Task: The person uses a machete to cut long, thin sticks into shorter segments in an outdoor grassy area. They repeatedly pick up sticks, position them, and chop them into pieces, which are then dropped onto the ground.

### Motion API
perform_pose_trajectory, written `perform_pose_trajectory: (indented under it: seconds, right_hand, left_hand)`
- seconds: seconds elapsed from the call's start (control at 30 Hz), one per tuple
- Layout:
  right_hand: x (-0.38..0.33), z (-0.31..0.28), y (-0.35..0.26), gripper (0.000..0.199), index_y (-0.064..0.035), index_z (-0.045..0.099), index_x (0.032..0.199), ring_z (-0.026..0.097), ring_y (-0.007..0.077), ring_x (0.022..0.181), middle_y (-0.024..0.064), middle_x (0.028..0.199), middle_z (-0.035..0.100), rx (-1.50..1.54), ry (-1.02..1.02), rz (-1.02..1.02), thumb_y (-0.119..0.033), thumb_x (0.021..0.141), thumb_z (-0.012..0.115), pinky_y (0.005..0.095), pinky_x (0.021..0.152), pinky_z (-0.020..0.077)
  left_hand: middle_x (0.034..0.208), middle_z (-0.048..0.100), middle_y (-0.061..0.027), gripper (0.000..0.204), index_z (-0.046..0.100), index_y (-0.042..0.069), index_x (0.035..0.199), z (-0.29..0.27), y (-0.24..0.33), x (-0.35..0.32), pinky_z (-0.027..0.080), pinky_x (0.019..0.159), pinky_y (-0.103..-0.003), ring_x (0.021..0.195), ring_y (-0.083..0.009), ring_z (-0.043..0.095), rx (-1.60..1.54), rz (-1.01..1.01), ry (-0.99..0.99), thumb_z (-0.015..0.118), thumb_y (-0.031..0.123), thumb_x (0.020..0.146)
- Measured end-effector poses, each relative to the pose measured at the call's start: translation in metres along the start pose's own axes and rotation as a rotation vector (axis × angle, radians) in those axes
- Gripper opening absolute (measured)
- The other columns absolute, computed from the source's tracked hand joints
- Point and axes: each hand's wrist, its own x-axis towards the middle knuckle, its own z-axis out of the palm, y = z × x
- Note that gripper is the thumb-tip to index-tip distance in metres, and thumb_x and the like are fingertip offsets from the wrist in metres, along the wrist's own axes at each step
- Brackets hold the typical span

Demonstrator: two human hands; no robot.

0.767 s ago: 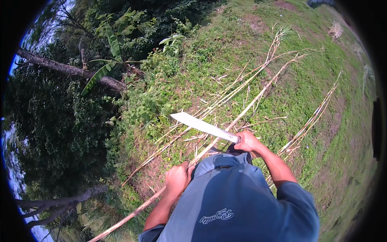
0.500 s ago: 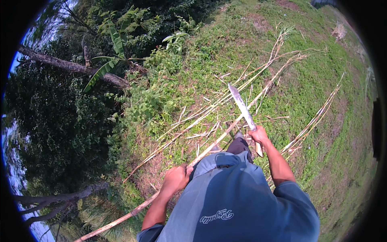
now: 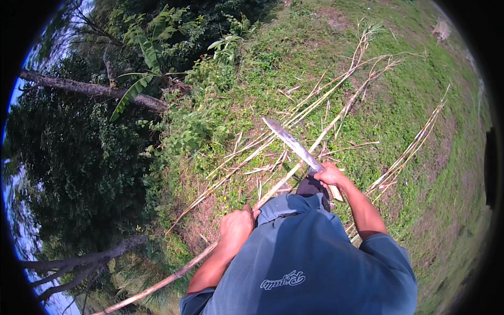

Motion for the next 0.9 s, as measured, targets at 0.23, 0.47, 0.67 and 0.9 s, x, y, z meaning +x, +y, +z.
perform_pose_trajectory:
  seconds: [0.23,0.47,0.67,0.9]
  right_hand:
    - [-0.026,0.029,-0.037,0.018,0.0018,0.059,0.089,0.055,0.0127,0.044,0.0053,0.058,0.058,-0.044,-0.139,-0.156,-0.009,0.076,0.064,0.0275,0.04,0.0441]
    - [-0.04,0.045,-0.066,0.021,0.0029,0.06,0.094,0.054,0.0117,0.044,0.0054,0.058,0.058,0.065,-0.297,-0.165,-0.007,0.076,0.064,0.0269,0.041,0.0433]
    - [-0.034,0.057,-0.099,0.021,0.001,0.06,0.092,0.052,0.0076,0.045,0.0027,0.064,0.061,0.1,-0.03,-0.342,-0.013,0.079,0.069,0.0237,0.04,0.0413]
    - [0.029,0.069,-0.085,0.03,-0.004,0.053,0.083,0.049,0.0094,0.043,-0.0003,0.06,0.05,0.342,0.447,-0.316,-0.019,0.078,0.078,0.0252,0.039,0.0398]
  left_hand:
    - [0.061,0.06,-0.0227,0.031,0.056,-0.002,0.082,-0.015,0.004,0.014,0.048,0.057,-0.05,0.059,-0.0401,0.062,-0.007,-0.01,0.093,0.058,0.028,0.09]
    - [0.063,0.059,-0.0237,0.019,0.053,-0.003,0.084,0.005,0.004,0.043,0.048,0.058,-0.049,0.062,-0.0402,0.062,-0.11,0.023,0.232,0.06,0.015,0.084]
    - [0.058,0.057,-0.0206,0.027,0.064,0.001,0.079,0.006,0.004,0.051,0.048,0.057,-0.049,0.059,-0.0392,0.06,-0.179,0.032,0.248,0.062,0.026,0.086]
    - [0.059,0.059,-0.0215,0.037,0.068,0.004,0.072,0.023,-0.004,0.045,0.047,0.058,-0.05,0.059,-0.0406,0.06,-0.233,0.025,0.175,0.06,0.035,0.089]
